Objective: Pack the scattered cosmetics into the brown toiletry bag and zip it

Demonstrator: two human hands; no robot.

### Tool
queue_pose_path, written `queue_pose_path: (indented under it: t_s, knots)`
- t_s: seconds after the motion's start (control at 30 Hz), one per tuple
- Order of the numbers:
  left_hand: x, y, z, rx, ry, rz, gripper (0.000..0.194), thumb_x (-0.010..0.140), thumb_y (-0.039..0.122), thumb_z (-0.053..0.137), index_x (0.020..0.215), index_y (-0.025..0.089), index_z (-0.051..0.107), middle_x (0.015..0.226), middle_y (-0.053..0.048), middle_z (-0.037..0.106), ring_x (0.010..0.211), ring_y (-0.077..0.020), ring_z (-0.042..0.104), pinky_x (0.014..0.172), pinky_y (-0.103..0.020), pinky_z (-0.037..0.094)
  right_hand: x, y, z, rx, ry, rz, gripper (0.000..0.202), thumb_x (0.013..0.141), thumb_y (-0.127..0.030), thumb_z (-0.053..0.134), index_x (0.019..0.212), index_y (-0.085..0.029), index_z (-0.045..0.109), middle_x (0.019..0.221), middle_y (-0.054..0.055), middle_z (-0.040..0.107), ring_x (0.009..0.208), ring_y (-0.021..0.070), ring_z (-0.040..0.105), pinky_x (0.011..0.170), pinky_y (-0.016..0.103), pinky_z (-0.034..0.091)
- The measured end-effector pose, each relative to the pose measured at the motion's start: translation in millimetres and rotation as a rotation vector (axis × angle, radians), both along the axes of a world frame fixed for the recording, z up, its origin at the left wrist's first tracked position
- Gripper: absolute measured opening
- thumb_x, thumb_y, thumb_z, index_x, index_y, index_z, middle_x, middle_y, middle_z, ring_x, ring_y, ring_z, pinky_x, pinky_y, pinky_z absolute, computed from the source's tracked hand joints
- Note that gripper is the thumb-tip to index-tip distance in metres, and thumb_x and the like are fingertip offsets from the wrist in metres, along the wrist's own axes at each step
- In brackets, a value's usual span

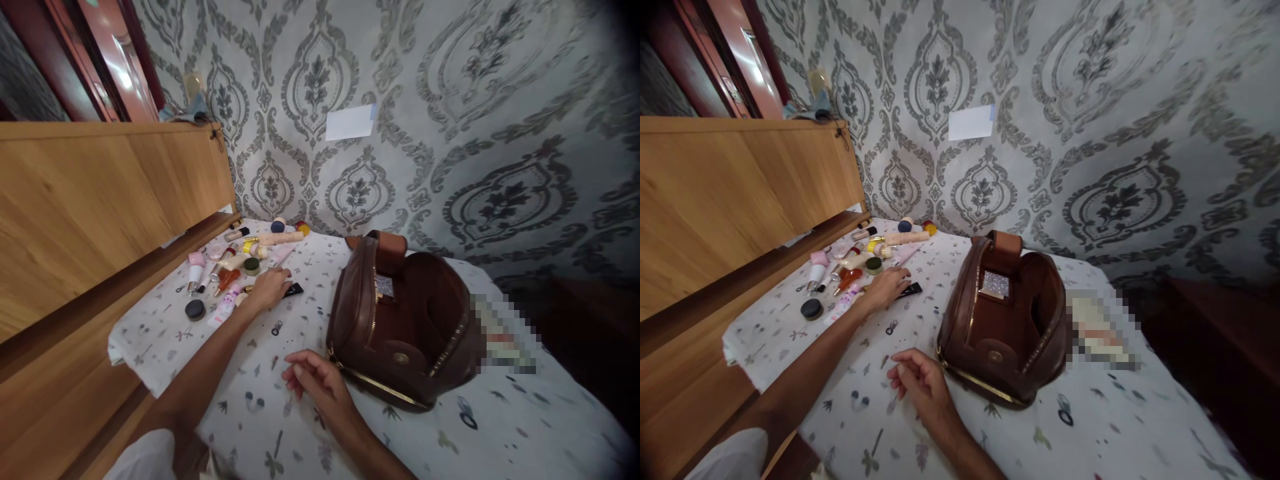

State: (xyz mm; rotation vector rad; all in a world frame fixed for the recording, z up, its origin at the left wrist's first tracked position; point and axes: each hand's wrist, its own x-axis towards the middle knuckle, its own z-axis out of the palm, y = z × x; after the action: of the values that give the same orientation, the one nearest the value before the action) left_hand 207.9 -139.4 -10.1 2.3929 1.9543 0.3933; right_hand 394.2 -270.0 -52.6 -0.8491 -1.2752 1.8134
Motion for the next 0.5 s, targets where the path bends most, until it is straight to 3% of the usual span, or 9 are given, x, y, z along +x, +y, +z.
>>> queue_pose_path:
  t_s: [0.37, 0.5]
  knots:
    - [-24, 8, 7.7, 0.115, -0.162, 0.074, 0.022, 0.095, 0.023, 0.049, 0.105, 0.019, 0.068, 0.108, -0.009, 0.071, 0.103, -0.0247, 0.064, 0.089, -0.036, 0.049, 2, -2, 7.2, 0.043, -0.061, 0.017, 0.055, 0.074, -0.067, 0.070, 0.095, -0.016, 0.070, 0.080, 0.008, 0.072, 0.071, 0.0161, 0.062, 0.064, 0.027, 0.048]
    - [-46, 18, 22.8, 0.153, -0.268, 0.061, 0.023, 0.093, 0.024, 0.049, 0.106, 0.019, 0.068, 0.105, -0.005, 0.072, 0.097, -0.0209, 0.065, 0.088, -0.032, 0.050, 1, -1, 7.1, 0.063, -0.057, 0.011, 0.056, 0.073, -0.069, 0.070, 0.093, -0.016, 0.069, 0.078, 0.008, 0.071, 0.068, 0.0162, 0.061, 0.063, 0.029, 0.048]
